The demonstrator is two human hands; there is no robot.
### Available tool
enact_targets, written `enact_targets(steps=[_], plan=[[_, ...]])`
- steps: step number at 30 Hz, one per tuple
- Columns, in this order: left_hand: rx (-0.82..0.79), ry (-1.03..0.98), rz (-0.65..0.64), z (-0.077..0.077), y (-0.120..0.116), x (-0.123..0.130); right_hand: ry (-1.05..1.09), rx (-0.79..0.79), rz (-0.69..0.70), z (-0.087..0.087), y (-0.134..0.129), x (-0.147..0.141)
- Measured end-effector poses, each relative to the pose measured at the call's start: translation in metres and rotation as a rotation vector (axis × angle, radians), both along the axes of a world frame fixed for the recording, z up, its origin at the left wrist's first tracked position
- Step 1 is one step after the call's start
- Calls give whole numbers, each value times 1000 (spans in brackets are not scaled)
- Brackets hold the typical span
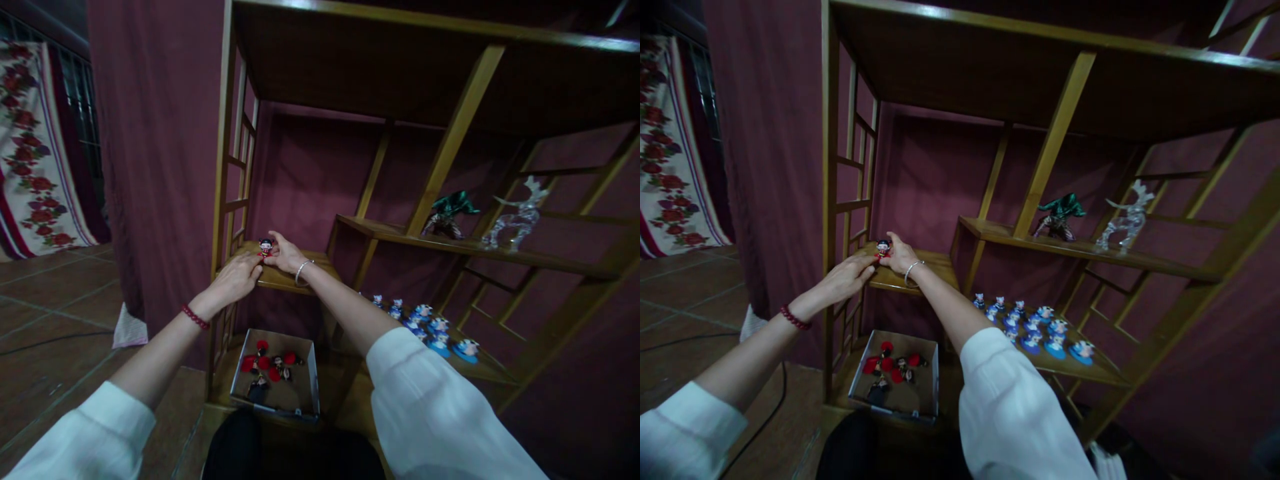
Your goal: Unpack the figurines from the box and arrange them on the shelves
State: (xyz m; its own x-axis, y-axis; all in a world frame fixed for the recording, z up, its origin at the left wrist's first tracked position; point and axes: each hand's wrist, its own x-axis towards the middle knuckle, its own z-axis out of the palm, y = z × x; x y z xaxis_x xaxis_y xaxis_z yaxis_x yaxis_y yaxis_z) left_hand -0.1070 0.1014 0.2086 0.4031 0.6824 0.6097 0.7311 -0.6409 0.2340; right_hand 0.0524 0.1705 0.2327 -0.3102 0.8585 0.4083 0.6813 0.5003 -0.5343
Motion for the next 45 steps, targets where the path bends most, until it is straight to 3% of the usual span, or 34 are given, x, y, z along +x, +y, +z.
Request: enact_targets(steps=[12,23,38,45], plan=[[-174,168,38,11,27,0,-40,24,-63,-2,18,-1],[-346,247,81,13,37,4,-60,30,-81,-2,29,-3],[-319,239,182,11,54,6,42,-25,-74,-8,48,-12],[-337,312,214,8,62,4,-7,-28,-97,-8,53,-16]])
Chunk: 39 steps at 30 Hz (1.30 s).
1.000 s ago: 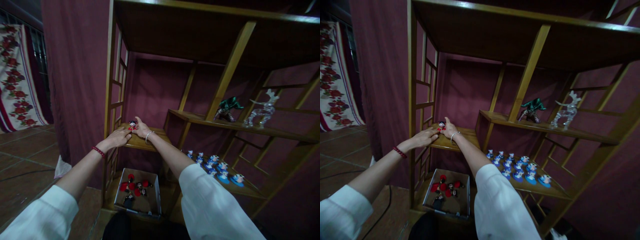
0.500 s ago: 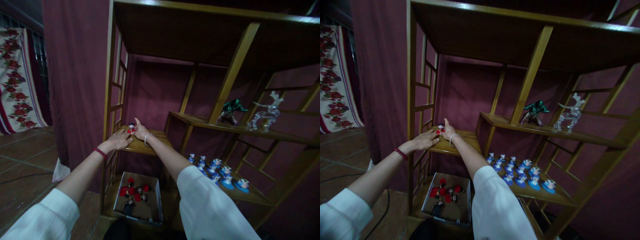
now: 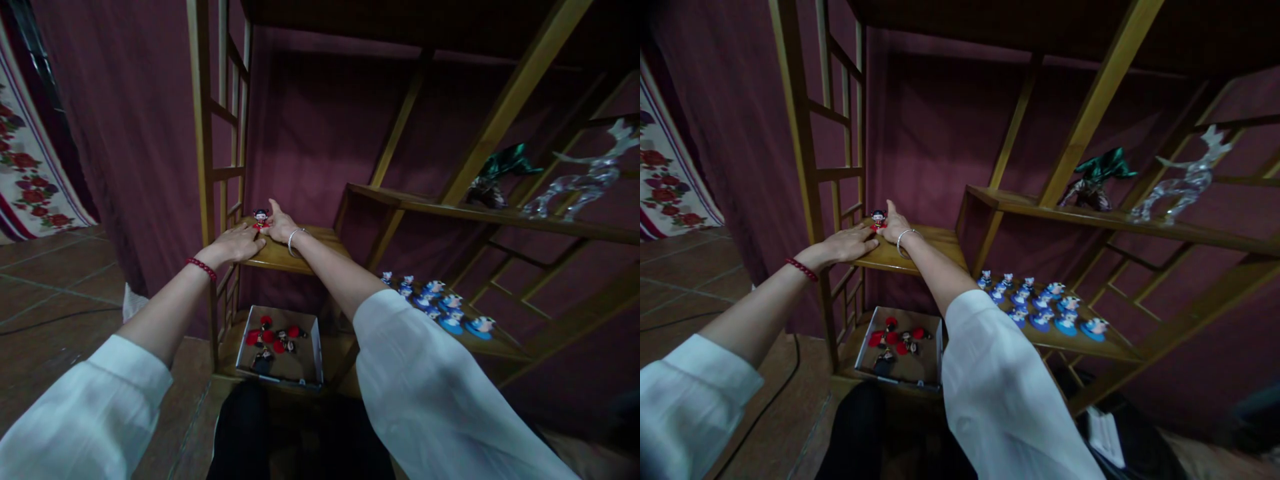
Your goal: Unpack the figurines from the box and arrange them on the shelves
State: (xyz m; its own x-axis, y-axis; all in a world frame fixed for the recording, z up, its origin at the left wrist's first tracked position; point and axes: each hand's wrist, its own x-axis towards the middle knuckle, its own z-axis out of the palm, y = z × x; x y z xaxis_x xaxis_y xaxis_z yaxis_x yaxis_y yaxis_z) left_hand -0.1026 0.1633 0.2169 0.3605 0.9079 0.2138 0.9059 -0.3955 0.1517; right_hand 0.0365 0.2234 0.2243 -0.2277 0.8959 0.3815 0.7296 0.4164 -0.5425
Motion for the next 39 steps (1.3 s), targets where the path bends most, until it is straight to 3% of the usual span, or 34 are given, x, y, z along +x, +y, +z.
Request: enact_targets(steps=[20,39], plan=[[41,107,-1,1,-4,-1,-14,-25,26,-6,10,0],[42,98,32,0,-3,2,-20,-54,4,-3,-2,0]])
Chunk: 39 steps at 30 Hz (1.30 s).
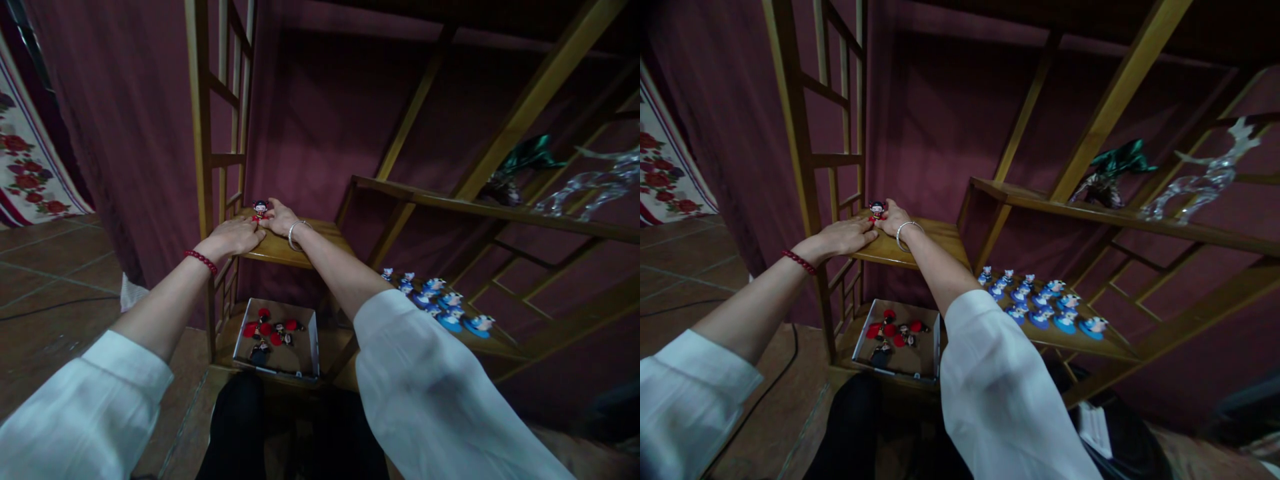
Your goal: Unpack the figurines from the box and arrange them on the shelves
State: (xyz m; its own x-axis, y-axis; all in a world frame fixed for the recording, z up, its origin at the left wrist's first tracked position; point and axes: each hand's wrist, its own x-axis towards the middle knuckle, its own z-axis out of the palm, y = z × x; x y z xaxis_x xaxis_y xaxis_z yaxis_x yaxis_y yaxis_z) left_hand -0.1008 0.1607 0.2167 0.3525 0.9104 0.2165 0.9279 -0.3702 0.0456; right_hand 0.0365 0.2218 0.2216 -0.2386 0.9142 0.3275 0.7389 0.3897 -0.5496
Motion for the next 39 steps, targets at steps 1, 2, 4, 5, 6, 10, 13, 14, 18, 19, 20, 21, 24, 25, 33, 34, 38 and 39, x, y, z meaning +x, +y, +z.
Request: enact_targets(steps=[1,2,4,5,6,10,13,14,18,19,20,21,24,25,33,34,38,39], plan=[[3,0,-3,0,1,0,3,-3,-5,0,-1,0],[4,-1,-3,-1,1,0,4,-7,-8,1,-1,0],[7,1,-3,-2,2,-1,8,-8,-8,1,-1,0],[9,2,-7,-2,2,-1,12,-7,-8,0,-1,0],[11,3,-8,-2,2,-1,17,-6,-7,0,0,0],[1,5,9,1,-2,0,51,-2,-6,-3,4,1],[-1,4,8,3,-7,1,72,-6,9,-5,8,3],[1,3,6,4,-7,1,75,-7,13,-6,9,3],[13,-5,2,4,-8,1,82,-7,12,-7,12,3],[12,-8,1,4,-7,1,80,-9,7,-7,12,3],[9,-10,1,3,-7,0,76,-11,2,-7,11,3],[7,-14,2,3,-6,0,69,-13,-4,-6,10,2],[11,-32,-2,1,-5,0,35,-8,-12,-5,4,0],[14,-37,-2,1,-4,0,24,-5,-12,-4,3,-1],[28,-29,10,2,-6,0,21,-6,-16,-2,-6,0],[29,-28,13,2,-7,0,19,0,-12,-1,-8,1],[30,-24,14,2,-9,1,-14,20,-23,1,-14,2],[32,-24,15,2,-9,1,-26,25,-29,2,-16,2]])
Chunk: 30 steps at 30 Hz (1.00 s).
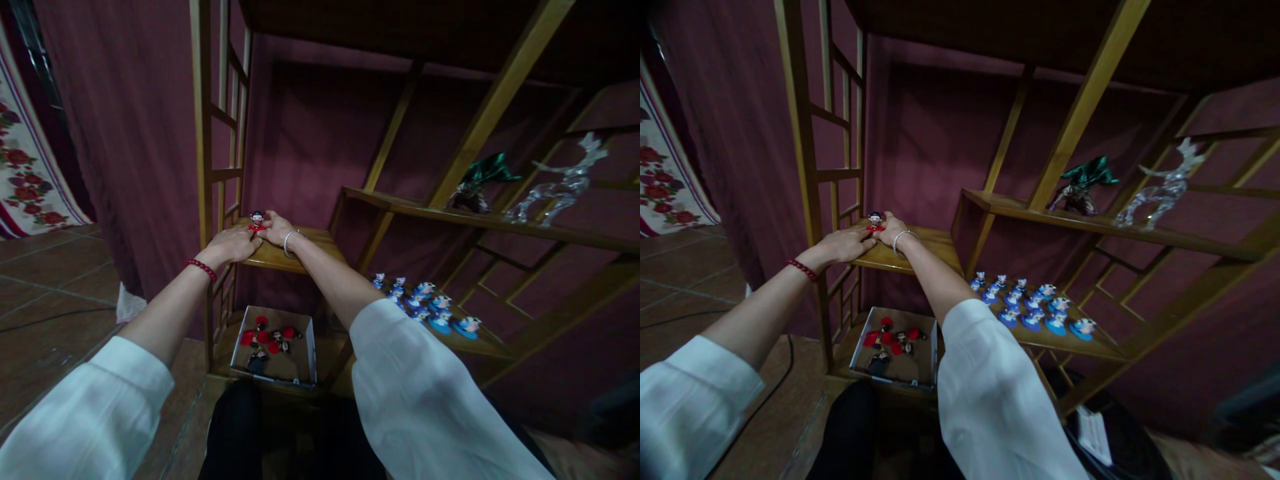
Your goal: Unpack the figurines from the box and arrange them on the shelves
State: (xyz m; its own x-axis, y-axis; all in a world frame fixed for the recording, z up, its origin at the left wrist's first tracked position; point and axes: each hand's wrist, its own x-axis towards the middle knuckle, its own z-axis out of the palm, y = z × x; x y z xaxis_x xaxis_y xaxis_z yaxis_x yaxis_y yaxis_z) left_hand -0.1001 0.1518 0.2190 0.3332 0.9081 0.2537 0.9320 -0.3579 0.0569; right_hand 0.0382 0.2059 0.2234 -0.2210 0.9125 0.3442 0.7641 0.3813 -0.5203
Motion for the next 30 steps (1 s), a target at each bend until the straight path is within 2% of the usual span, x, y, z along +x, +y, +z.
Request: enact_targets(steps=[11,17,23,30], plan=[[26,-9,8,0,-4,-2,-69,27,-19,3,-13,1],[91,-55,154,2,-20,1,-63,28,-20,2,-19,2],[207,-136,180,2,-36,3,-88,36,-35,5,-37,0],[246,-241,196,-4,-46,4,-19,33,18,5,-55,1]])
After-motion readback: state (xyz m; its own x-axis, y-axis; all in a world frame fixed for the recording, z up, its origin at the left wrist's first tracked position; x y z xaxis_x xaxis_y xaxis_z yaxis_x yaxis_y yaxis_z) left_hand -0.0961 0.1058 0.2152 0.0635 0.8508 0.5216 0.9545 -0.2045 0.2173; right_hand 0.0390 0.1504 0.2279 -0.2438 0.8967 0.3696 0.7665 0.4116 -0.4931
